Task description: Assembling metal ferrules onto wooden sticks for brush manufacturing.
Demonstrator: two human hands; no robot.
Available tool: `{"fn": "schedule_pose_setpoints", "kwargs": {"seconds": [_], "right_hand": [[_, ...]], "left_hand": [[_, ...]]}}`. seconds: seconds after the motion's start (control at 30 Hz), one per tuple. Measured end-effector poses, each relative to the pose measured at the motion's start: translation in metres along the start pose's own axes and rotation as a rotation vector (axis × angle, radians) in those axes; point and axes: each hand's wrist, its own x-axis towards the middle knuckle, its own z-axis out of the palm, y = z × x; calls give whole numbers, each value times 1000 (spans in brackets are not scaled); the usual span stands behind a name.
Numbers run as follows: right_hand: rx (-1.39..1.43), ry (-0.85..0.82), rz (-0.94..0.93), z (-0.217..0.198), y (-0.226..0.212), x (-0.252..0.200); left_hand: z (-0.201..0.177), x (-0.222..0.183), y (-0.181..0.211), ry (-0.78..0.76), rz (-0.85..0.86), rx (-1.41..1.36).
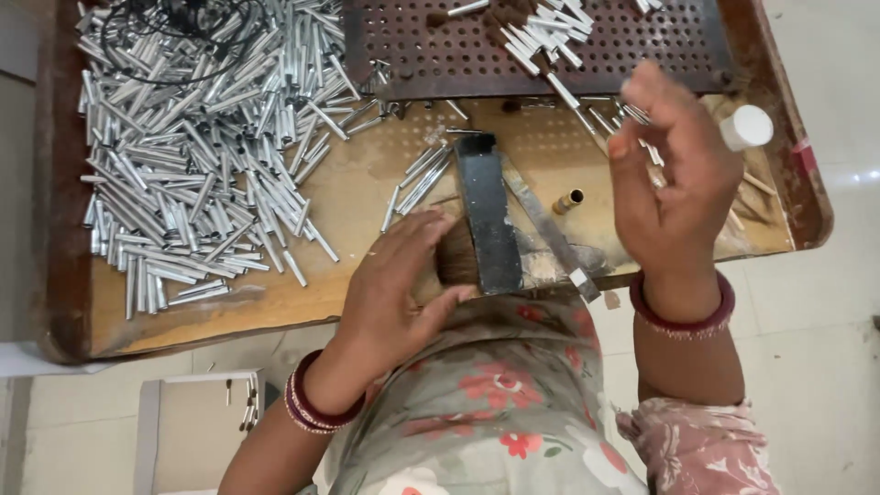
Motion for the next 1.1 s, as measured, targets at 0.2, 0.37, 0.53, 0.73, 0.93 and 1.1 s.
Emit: {"fn": "schedule_pose_setpoints", "kwargs": {"seconds": [0.2, 0.37, 0.53, 0.73, 0.93, 1.1], "right_hand": [[-139, -335, 89, 13, -21, -72], [-70, -380, 197, 27, -22, -85], [-172, -334, -109, 52, -33, -79], [-577, -391, -301, 73, -20, -92], [-730, -382, -384, 82, -9, -104], [-699, -362, -330, 83, -9, -108]], "left_hand": [[11, -4, -23, -255, -38, 90], [30, -15, -5, -53, -70, -393], [32, -29, -9, 69, -93, -631], [16, -34, -14, 232, -120, 32], [17, -25, -13, 15, -117, 315], [22, -25, -20, 1, -108, 341]]}}
